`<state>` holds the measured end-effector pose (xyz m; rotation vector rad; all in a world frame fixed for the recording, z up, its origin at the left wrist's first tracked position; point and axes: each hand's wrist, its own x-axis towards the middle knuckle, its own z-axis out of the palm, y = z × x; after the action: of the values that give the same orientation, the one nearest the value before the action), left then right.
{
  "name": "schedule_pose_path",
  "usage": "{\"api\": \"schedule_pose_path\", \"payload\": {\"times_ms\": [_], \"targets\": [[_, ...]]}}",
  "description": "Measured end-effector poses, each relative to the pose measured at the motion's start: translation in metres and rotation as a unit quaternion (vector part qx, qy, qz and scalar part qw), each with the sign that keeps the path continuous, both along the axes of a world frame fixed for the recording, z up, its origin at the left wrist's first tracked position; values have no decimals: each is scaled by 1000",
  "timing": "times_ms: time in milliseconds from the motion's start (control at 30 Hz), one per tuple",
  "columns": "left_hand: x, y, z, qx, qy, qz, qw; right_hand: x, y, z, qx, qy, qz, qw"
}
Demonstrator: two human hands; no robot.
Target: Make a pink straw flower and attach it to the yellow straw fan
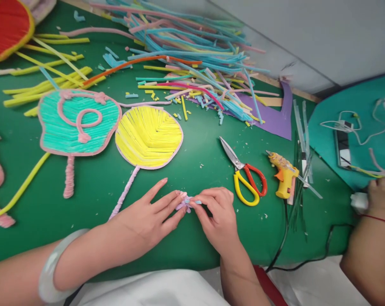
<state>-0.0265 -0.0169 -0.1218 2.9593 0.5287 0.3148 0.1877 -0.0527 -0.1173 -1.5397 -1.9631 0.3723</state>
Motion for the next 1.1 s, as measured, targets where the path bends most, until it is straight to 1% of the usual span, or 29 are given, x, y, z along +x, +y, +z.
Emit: {"api": "schedule_pose_path", "payload": {"times_ms": [167, 500, 767, 1100], "targets": [[0, -1, -2, 1, 2, -1, 1000, -1, 0, 0, 7, 3, 6, 1000], [0, 1, 0, -15, 0, 0, 1000, 1, -1, 2, 10, -4, -16, 1000], [0, -1, -2, -16, 6, 2, 1000, 1, -2, 1, 5, -9, 1, 1000], [1, 1, 0, -9, 3, -3, 1000, 0, -2, 0, 8, -4, -5, 1000]]}}
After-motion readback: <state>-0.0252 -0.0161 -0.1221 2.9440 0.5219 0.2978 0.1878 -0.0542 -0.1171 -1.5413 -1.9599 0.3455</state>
